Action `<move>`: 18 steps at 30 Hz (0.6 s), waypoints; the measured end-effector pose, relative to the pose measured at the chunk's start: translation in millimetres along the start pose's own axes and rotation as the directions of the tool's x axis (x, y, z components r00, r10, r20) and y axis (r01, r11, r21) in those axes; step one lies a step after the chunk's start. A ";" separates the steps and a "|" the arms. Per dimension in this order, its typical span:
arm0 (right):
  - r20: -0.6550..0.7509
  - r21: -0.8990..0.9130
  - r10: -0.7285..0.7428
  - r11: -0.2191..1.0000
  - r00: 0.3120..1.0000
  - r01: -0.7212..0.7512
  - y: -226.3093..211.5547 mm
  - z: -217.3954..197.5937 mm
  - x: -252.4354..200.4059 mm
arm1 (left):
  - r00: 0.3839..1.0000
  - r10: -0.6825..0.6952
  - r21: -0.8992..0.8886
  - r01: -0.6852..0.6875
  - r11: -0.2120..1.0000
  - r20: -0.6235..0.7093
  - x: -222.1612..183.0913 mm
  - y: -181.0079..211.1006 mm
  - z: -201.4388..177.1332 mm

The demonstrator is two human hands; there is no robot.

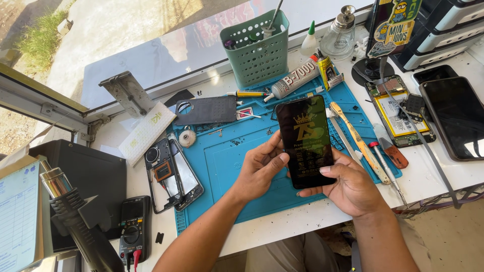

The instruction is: Repairing a mobile phone by cleaning the frame with a brush and assembling components.

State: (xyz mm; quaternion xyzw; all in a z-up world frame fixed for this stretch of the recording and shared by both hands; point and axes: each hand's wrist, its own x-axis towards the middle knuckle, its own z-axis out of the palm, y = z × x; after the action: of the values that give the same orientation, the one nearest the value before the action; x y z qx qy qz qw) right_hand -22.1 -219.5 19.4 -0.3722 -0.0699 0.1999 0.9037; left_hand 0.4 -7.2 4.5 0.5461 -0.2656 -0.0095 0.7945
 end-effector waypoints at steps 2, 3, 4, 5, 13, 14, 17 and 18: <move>0.001 -0.001 0.001 1.000 1.000 -0.001 0.4 -1.5 -0.1 | 1.000 0.003 -0.005 -0.003 1.000 0.000 -0.3 -1.4 -0.4; 0.007 0.001 -0.007 1.000 1.000 0.007 1.6 -4.3 -0.5 | 1.000 0.009 -0.004 -0.009 1.000 -0.001 -0.3 -1.1 0.4; 0.014 0.002 -0.014 1.000 1.000 0.014 2.9 -6.8 -0.4 | 1.000 0.015 -0.001 -0.015 1.000 -0.003 -0.1 -0.6 0.9; 0.015 0.001 -0.014 1.000 1.000 0.014 2.6 -5.8 -0.3 | 1.000 0.016 0.000 -0.016 1.000 -0.004 -0.2 1.2 2.4; 0.024 0.014 -0.028 1.000 0.999 0.027 -0.5 0.7 -1.2 | 0.999 0.041 -0.015 -0.041 0.999 0.002 -0.8 1.3 7.3; 0.024 0.014 -0.029 1.000 0.999 0.028 -0.1 -0.9 -0.7 | 0.999 0.042 -0.015 -0.042 0.999 0.003 0.9 3.5 5.6; 0.044 0.010 -0.007 1.000 0.999 0.006 2.4 -2.8 -1.4 | 0.999 0.033 -0.004 -0.033 0.999 -0.027 4.1 8.7 -0.3; 0.046 0.005 0.009 1.000 0.999 -0.010 3.6 -1.4 -2.8 | 0.998 0.030 -0.001 -0.030 1.000 -0.055 4.6 9.9 -2.9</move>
State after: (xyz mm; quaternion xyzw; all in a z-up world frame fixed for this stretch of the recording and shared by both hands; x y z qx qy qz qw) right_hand -25.3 -219.2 15.9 -0.3654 -0.0883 0.2129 0.9019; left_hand 2.9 -2.1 14.3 0.5416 -0.2517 0.0173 0.8019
